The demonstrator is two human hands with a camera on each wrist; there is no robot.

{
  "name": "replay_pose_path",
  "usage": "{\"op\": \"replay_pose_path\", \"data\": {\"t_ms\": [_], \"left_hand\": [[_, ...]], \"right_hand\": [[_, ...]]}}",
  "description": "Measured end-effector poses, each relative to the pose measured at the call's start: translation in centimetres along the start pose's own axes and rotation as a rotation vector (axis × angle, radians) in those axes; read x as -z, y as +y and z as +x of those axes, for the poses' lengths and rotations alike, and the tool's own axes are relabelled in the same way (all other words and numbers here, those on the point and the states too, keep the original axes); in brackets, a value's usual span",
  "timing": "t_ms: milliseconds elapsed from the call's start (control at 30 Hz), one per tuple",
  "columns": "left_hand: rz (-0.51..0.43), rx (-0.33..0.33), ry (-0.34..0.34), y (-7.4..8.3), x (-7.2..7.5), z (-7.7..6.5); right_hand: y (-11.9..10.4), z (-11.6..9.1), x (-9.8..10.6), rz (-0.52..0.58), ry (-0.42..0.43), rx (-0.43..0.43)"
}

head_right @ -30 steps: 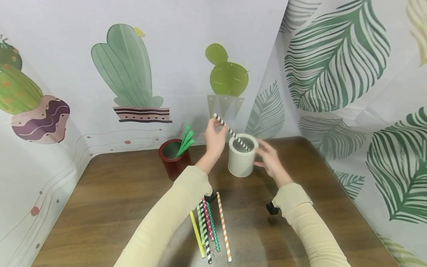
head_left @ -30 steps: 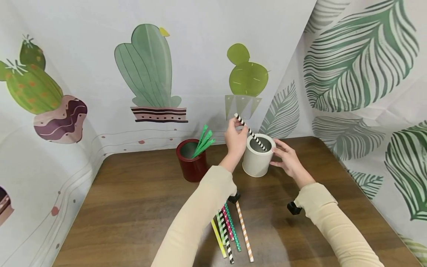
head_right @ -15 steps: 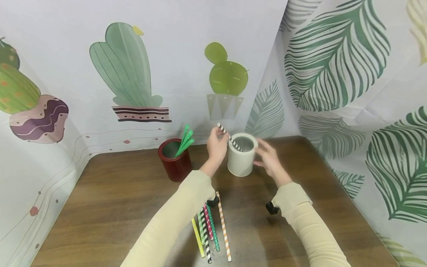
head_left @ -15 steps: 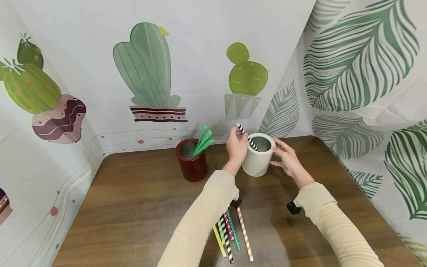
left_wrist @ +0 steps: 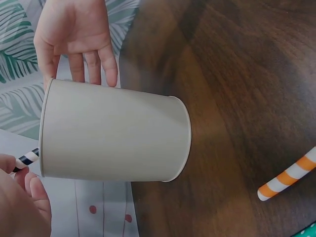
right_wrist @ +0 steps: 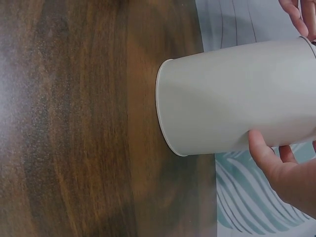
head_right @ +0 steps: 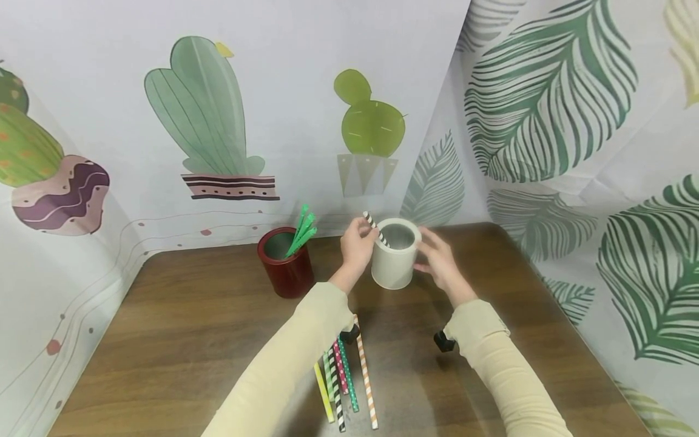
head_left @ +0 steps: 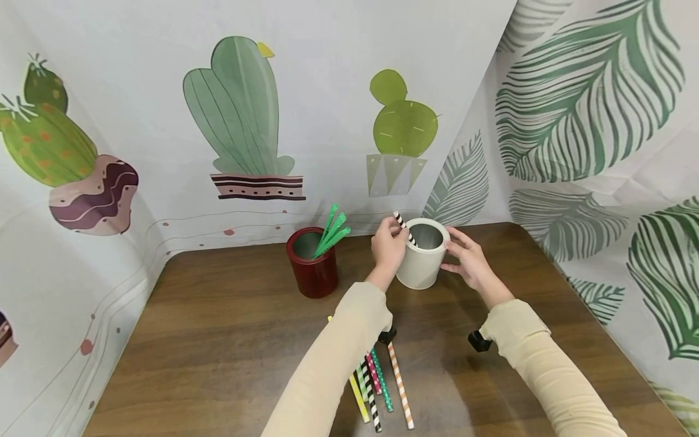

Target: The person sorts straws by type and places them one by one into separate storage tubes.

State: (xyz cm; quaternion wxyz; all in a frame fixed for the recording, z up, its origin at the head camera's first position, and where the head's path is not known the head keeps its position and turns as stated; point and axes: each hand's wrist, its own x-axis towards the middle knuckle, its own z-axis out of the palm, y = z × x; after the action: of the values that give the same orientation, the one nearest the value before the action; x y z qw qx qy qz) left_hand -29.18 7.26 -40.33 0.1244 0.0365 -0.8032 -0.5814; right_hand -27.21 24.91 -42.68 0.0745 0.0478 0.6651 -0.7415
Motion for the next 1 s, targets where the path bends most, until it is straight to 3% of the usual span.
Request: {"op": "replay_pose_path", "data": {"t_ms": [400, 700, 1000], "left_hand": [[-0.039, -0.012, -0.087, -1.1, 0.7, 0.0], [-0.022, -0.014, -0.146, -1.9, 2.3, -0.4], [-0.053, -0.004, -0.212, -3.4, 4.8, -1.3]], "right_hand": [[-0.2, -0.2, -0.2, -0.018, 0.003, -0.001], [0.0, 0.3, 0.1, -0.252, 0.002, 0.066], [0.2, 0.7, -0.3, -0.351, -0.076, 0.11]]}}
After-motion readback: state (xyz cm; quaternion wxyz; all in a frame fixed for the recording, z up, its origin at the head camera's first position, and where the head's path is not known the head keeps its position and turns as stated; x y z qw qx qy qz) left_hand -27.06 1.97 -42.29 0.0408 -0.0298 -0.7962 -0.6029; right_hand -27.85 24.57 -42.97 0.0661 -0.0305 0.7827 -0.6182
